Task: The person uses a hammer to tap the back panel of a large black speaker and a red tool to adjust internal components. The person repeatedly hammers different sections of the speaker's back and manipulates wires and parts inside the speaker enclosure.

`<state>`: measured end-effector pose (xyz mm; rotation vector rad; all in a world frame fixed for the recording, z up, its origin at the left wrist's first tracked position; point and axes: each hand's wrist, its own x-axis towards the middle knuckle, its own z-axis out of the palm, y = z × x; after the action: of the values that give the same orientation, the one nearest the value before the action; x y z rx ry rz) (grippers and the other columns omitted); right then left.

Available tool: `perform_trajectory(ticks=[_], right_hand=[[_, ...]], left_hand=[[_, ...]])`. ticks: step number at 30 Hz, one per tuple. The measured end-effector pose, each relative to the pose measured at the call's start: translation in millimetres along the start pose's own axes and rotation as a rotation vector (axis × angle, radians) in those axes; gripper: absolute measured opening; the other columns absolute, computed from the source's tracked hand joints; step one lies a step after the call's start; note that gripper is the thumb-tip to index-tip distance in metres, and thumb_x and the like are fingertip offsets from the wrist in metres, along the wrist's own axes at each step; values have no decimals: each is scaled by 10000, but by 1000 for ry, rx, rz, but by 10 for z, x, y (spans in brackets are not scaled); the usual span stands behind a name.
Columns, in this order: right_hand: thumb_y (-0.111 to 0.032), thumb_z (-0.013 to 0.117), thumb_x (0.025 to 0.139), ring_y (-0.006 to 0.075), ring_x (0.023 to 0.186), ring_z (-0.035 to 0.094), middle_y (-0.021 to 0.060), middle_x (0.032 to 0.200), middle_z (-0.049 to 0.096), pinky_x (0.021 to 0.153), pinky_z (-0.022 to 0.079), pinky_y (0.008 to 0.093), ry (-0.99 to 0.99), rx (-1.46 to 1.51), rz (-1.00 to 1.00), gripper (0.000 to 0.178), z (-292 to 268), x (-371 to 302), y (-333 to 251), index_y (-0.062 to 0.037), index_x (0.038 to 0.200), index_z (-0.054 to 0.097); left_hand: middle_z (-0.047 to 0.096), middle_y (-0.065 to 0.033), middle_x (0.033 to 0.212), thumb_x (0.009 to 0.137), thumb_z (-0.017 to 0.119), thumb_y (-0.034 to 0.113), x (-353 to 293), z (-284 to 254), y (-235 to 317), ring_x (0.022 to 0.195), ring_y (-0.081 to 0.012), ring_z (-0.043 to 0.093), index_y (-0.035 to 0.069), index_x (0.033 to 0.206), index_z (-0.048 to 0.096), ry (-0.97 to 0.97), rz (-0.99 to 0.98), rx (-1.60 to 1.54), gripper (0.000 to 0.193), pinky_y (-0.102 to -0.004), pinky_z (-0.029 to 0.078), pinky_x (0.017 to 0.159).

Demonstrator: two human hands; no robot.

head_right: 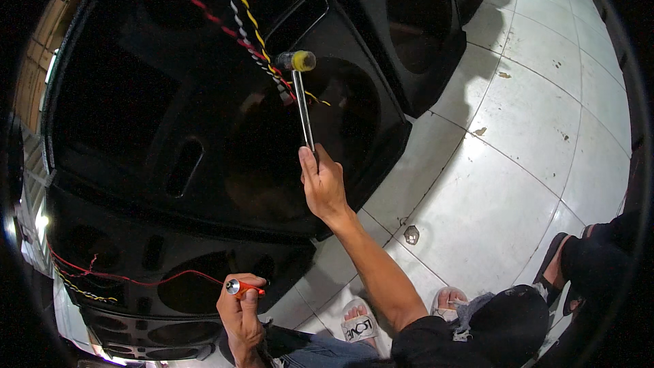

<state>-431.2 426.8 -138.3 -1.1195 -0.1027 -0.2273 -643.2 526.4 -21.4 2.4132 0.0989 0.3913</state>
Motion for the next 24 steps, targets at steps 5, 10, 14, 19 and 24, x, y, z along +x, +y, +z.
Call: perform_trajectory(ticks=[5,10,14,19,24], right_hand=[[-390,377,1055,77,410,397,-15,535,407,368,313,223,130,415,-197,447,-161,-13,-459,-69,751,437],[-395,405,1043,115,503,486,12,553,431,498,397,320,311,48,-273,428,-274,712,-502,-37,843,529],[-414,443,1028,58,429,403,-23,553,410,383,314,240,172,321,145,386,-242,577,-794,-46,993,555],[-385,425,1036,83,410,409,4,591,425,374,306,221,259,535,-488,365,-132,-66,-171,-48,938,526],[-424,465,1019,79,494,480,-21,562,501,453,382,255,13,104,124,431,-94,-3,-196,-24,890,559]], left_hand=[[634,-133,923,952,560,87,-68,-80,-68,784,-192,628,-23,932,629,56,22,11,131,-284,495,696],[634,-130,926,953,561,91,-51,-83,22,787,-190,626,-18,924,633,25,-21,26,134,-281,490,696],[632,-134,929,950,571,93,-54,-84,28,794,-191,631,-19,926,634,14,-11,51,130,-286,498,695],[632,-136,923,944,578,92,-76,-66,-73,792,-200,631,-19,930,632,14,24,24,124,-291,496,697],[629,-143,914,987,532,214,-58,-54,-15,820,-192,621,-29,930,636,0,-19,23,270,-307,494,717]])
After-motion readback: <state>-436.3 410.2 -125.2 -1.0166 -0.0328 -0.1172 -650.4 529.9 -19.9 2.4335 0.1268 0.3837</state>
